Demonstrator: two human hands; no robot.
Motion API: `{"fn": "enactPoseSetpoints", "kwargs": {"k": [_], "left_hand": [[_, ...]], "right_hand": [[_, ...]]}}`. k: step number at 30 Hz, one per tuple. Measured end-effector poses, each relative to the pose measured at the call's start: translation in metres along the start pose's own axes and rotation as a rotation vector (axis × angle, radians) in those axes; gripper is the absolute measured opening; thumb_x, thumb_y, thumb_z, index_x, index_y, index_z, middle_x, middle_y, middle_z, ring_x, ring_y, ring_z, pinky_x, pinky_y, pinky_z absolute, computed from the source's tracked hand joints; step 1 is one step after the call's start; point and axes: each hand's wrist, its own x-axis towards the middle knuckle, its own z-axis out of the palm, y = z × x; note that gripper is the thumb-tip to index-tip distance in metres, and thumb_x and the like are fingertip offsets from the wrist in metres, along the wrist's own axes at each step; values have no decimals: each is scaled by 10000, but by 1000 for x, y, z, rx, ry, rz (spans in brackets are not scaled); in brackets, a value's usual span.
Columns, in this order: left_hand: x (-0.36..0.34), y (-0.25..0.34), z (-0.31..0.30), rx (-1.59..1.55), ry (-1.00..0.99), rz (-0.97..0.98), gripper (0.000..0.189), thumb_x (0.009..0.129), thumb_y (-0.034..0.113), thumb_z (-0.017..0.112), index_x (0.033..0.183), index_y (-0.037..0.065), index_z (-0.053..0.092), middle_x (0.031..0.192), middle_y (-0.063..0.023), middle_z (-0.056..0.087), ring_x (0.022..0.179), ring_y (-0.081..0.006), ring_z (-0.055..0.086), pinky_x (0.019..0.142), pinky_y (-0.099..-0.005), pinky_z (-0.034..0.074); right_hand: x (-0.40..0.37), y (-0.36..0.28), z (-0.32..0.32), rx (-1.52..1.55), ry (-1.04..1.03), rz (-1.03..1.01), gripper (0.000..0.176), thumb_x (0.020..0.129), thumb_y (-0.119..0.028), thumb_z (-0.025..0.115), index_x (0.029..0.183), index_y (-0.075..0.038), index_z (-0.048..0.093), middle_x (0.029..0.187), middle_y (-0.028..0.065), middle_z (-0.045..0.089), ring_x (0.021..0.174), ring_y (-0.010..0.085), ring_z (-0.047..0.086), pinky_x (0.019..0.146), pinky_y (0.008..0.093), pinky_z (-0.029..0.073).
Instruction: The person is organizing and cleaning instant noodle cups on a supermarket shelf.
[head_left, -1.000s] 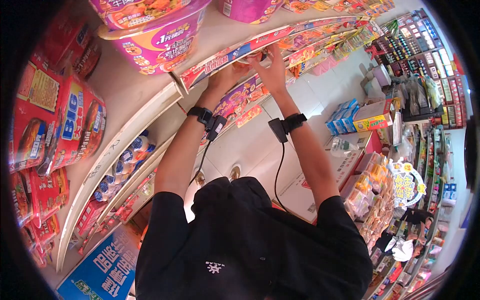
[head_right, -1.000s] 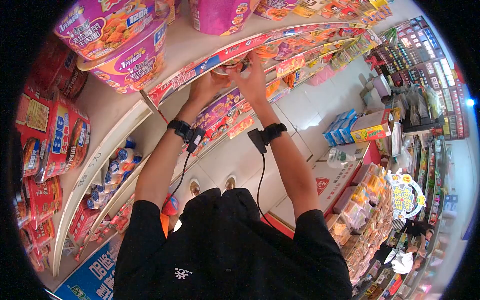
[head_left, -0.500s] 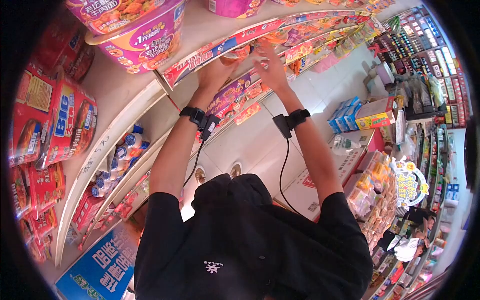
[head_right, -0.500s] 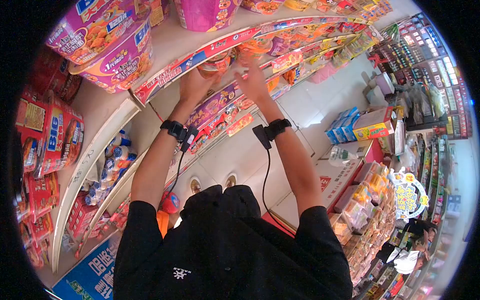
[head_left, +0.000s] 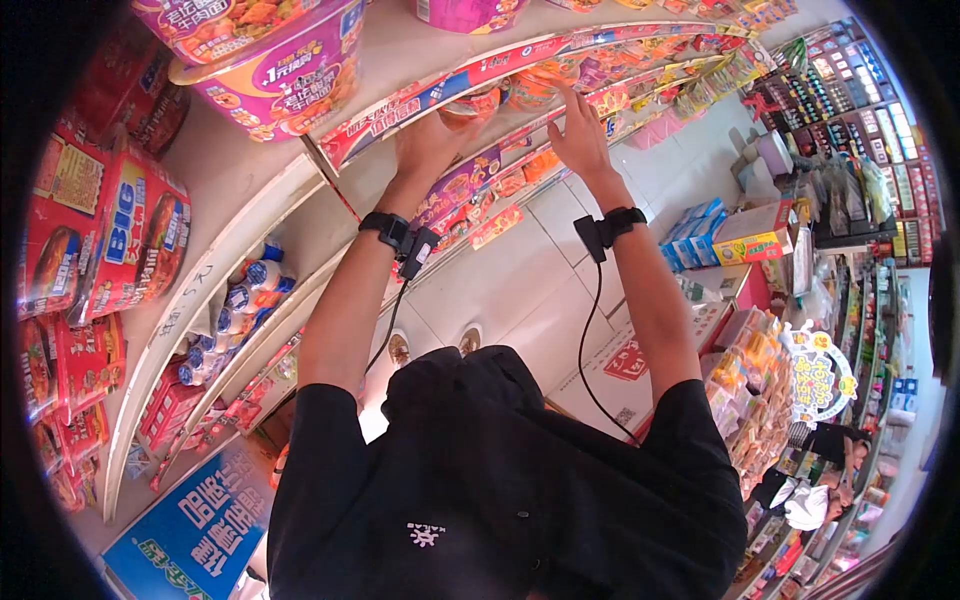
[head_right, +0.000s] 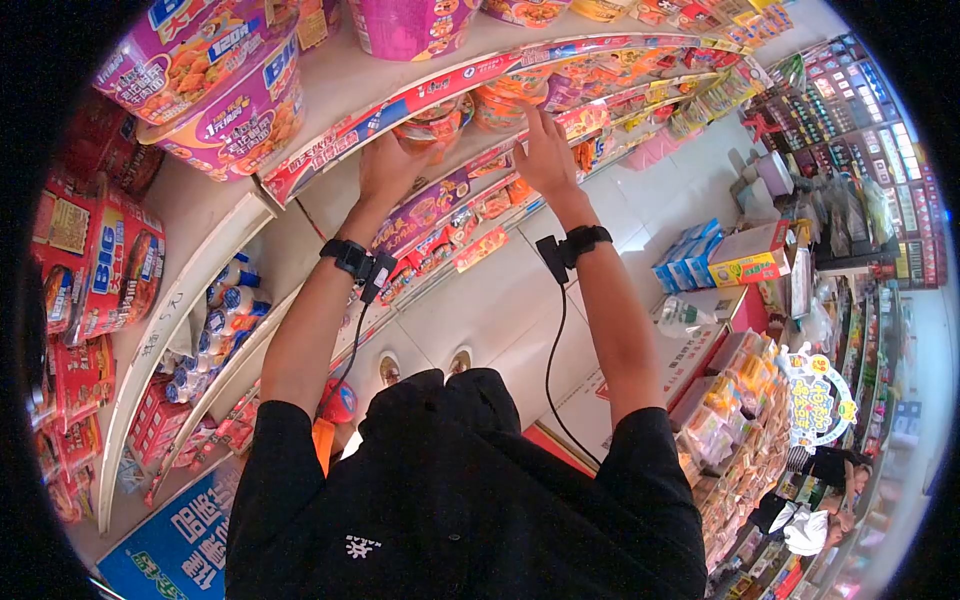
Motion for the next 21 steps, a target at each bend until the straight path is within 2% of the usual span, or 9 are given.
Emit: {"fn": "enactPoseSetpoints", "kwargs": {"k": [7,8,10,12,13,15,16,18,21], "left_hand": [[-7,-3,3,0,28,-51,988,756,432,889,1519,54,390,1476,-226,522,1397,-417,473,1150,-505,401],[-10,1,0,-23,12,-97,907,782,383,874,1492,53,417,1442,-218,542,1368,-419,489,1132,-504,412],[-25,0,-15,-24,34,-169,826,808,334,859,1465,52,445,1409,-209,563,1339,-421,506,1114,-503,424],[-50,-3,-27,127,134,27,435,851,202,805,1206,49,603,1154,-174,656,1121,-394,614,945,-482,518],[-66,-2,-36,147,150,11,435,851,202,805,1206,49,603,1154,-174,656,1121,-394,614,945,-482,518],[-100,5,-62,142,-6,-42,173,825,73,750,917,34,609,891,-140,639,879,-352,640,758,-454,544],[-114,7,-71,174,22,-65,173,825,73,750,917,34,609,891,-140,639,879,-352,640,758,-454,544],[-138,12,-93,162,100,220,173,746,23,739,813,28,579,774,-121,598,779,-326,640,671,-435,545],[-162,31,-134,197,135,264,211,691,-2,725,845,35,586,811,-115,603,796,-310,642,677,-427,547]], "right_hand": [[-14,-7,-6,109,17,-4,738,897,-112,710,1547,-82,361,1470,278,509,1335,491,499,1118,514,435],[-25,-11,-6,110,17,-4,738,897,-112,710,1547,-82,361,1470,278,509,1335,491,499,1118,514,435],[-44,-25,-3,-33,-10,-94,546,921,-180,675,1417,-35,500,1287,242,609,1158,447,602,981,517,516],[-52,-33,-2,-4,-81,-149,370,917,-203,687,1241,-39,615,1077,189,683,1020,393,663,849,502,558],[-58,-42,-1,12,-90,-173,370,917,-203,687,1241,-39,615,1077,189,683,1020,393,663,849,502,558],[-73,-79,-4,123,-357,-186,232,903,-216,701,1061,-51,662,907,119,696,885,347,692,760,479,565],[-77,-92,-2,146,-366,-228,232,903,-216,701,1061,-51,662,907,119,696,885,347,692,760,479,565],[-81,-124,1,183,-350,-355,171,890,-228,709,937,-68,666,858,78,691,822,317,691,711,457,554],[-80,-189,-13,268,-340,-456,163,877,-203,722,867,-56,651,842,74,675,789,309,679,677,432,542]]}}
